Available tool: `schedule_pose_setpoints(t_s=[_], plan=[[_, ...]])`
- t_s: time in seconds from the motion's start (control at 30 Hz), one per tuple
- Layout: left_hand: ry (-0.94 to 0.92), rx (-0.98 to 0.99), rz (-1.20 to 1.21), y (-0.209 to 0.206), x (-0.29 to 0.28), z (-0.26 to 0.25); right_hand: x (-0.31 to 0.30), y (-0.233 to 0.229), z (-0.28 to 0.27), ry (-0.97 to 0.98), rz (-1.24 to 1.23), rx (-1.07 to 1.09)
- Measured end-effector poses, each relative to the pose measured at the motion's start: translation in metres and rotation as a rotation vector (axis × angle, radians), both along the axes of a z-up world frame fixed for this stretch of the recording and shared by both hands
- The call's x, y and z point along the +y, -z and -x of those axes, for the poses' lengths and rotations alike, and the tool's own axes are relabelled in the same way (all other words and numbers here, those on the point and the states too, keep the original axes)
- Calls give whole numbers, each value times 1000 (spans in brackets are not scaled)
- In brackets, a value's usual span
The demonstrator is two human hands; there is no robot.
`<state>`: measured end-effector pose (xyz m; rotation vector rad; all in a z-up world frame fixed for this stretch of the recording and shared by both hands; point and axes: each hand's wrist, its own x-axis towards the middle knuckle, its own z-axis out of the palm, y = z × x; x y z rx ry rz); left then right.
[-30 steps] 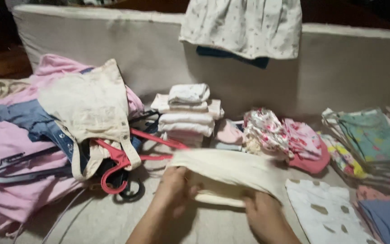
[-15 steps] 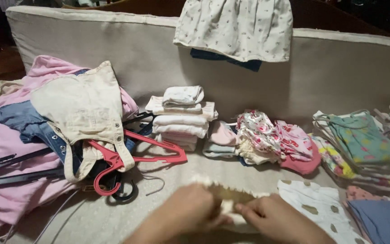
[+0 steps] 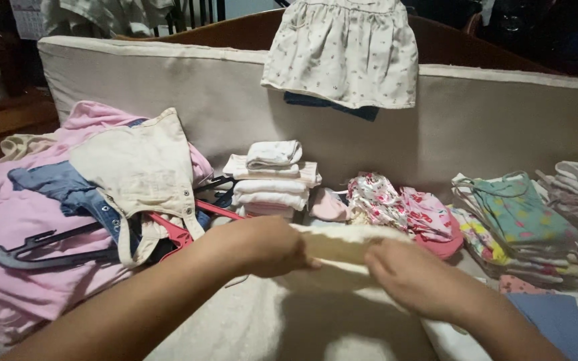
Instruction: Folding various baby clothes including shirts, bibs, and shorts, and organizing them into stacks.
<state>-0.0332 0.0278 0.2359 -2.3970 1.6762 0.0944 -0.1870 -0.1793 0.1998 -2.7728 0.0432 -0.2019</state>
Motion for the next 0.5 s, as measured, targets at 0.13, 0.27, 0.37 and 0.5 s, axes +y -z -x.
schedule_pose_setpoints(t_s=[0.13,0.27,0.37,0.5], plan=[[-106,192,180,-13,11,4,20,-29,4,268,40,256],[283,132,518,-11,30,1,10,-31,15,214,-63,112],[490,323,718,-12,42,12,0,-22,19,31,-279,154],[256,1006,745,-11,54,27,19,-31,29,-86,-637,219]])
